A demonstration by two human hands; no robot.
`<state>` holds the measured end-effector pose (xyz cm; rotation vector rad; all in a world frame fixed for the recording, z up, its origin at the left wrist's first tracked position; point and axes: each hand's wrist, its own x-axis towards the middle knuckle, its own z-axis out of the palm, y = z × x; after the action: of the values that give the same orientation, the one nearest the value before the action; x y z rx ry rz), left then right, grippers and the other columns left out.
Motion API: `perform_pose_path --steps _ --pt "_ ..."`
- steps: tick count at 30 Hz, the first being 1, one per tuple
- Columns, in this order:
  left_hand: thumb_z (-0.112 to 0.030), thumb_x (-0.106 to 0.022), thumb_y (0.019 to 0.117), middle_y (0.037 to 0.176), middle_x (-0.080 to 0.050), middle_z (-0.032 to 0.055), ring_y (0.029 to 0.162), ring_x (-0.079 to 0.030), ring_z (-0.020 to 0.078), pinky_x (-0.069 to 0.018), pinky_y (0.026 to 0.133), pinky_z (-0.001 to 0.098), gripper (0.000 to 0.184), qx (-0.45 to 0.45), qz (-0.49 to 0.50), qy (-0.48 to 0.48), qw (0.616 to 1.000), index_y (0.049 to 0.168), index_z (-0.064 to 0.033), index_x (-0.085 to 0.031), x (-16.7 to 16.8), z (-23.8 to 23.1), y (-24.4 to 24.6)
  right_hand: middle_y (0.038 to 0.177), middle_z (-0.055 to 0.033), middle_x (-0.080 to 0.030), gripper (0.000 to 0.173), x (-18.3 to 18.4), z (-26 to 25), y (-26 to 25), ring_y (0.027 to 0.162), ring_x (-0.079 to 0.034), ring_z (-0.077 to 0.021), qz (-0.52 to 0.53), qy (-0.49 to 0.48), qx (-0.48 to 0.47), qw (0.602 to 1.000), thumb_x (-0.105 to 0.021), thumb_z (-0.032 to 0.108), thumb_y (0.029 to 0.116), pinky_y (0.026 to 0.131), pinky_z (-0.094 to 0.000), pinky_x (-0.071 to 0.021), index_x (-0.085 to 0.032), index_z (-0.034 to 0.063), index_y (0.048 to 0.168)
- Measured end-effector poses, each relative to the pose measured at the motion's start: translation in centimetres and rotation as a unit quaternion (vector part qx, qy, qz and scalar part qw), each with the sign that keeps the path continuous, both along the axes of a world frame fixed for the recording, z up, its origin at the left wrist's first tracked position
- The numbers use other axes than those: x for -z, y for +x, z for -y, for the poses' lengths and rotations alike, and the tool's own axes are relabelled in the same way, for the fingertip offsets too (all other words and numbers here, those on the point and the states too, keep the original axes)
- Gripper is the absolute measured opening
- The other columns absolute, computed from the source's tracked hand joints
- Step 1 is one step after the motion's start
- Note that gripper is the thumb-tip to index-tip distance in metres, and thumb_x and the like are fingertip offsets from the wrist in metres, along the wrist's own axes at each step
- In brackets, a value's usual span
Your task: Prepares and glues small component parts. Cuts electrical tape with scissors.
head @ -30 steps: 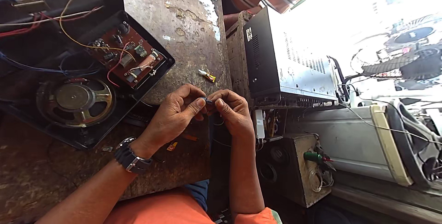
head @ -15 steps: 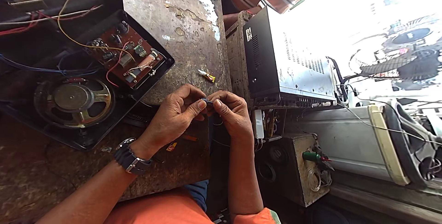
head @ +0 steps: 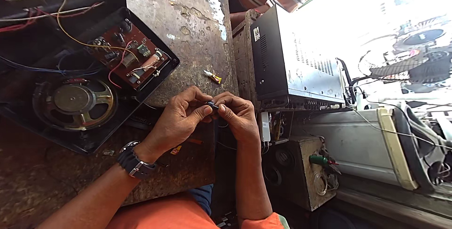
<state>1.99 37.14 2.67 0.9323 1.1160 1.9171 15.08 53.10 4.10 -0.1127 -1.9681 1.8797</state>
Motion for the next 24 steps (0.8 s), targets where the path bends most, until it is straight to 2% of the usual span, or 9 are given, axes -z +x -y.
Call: perform_pose_path --steps 11,24 --pt "0.006 -0.061 0.0978 0.105 -0.069 0.0130 0.085 -0.073 0.0207 -0.0652 0.077 0.0327 0.018 0.005 -0.009 -0.004 1.000 0.116 0.0017 -0.060 -0.07 0.13 -0.02 0.107 -0.0112 -0.067 0.013 -0.08 0.00 0.01 0.086 -0.067 -0.0135 -0.002 0.020 0.000 1.000 -0.068 0.011 0.0990 0.071 -0.0275 -0.0609 -0.070 -0.0024 0.100" --pt "0.002 -0.060 0.0997 0.107 -0.069 0.0128 0.088 -0.072 0.0210 -0.0648 0.078 0.0335 0.020 0.014 -0.021 -0.016 1.000 0.120 0.0006 -0.058 -0.06 0.09 0.08 0.106 -0.0103 -0.067 0.019 0.58 0.00 0.23 0.087 -0.068 -0.0139 -0.021 0.016 0.009 1.000 -0.070 0.018 0.0990 0.074 -0.0283 -0.0614 -0.070 -0.0010 0.097"
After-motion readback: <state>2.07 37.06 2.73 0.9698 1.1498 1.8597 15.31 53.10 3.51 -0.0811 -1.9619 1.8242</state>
